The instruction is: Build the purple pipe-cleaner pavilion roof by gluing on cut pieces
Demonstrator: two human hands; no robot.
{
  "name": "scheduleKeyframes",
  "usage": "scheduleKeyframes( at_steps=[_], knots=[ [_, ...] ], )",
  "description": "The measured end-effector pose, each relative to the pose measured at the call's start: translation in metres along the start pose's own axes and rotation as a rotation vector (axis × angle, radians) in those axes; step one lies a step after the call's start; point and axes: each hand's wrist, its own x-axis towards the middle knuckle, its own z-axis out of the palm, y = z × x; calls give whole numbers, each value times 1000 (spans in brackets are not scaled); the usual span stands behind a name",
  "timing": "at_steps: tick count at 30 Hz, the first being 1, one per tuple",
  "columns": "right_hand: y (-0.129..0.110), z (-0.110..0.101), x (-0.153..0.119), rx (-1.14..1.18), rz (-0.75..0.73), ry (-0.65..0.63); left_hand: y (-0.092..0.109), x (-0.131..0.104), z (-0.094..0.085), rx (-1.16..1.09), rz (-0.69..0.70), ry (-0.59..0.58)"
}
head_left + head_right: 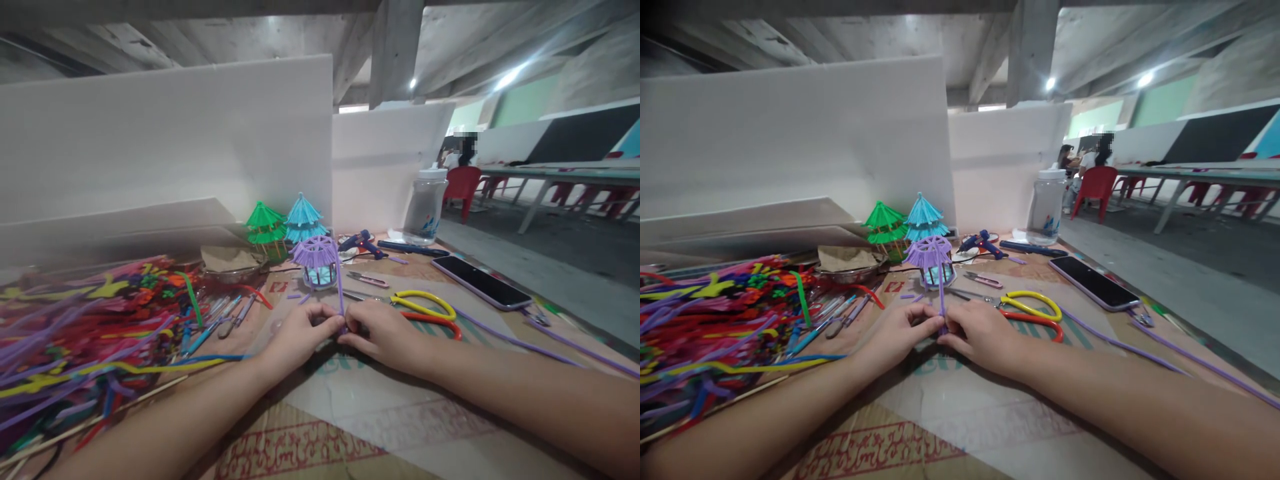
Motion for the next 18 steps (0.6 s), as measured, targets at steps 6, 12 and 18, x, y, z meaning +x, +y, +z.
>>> scheduleKeyframes(
  at_steps=[6, 12, 18],
  knots=[
    [-2, -2, 0, 26, 53, -44, -2, -1, 1, -19, 2, 44],
    [2, 2, -1, 17, 75, -18, 1, -1, 1, -59, -17, -5],
    [2, 0, 0, 50, 86, -42, 1, -1, 1, -59, -23, -3]
  ],
)
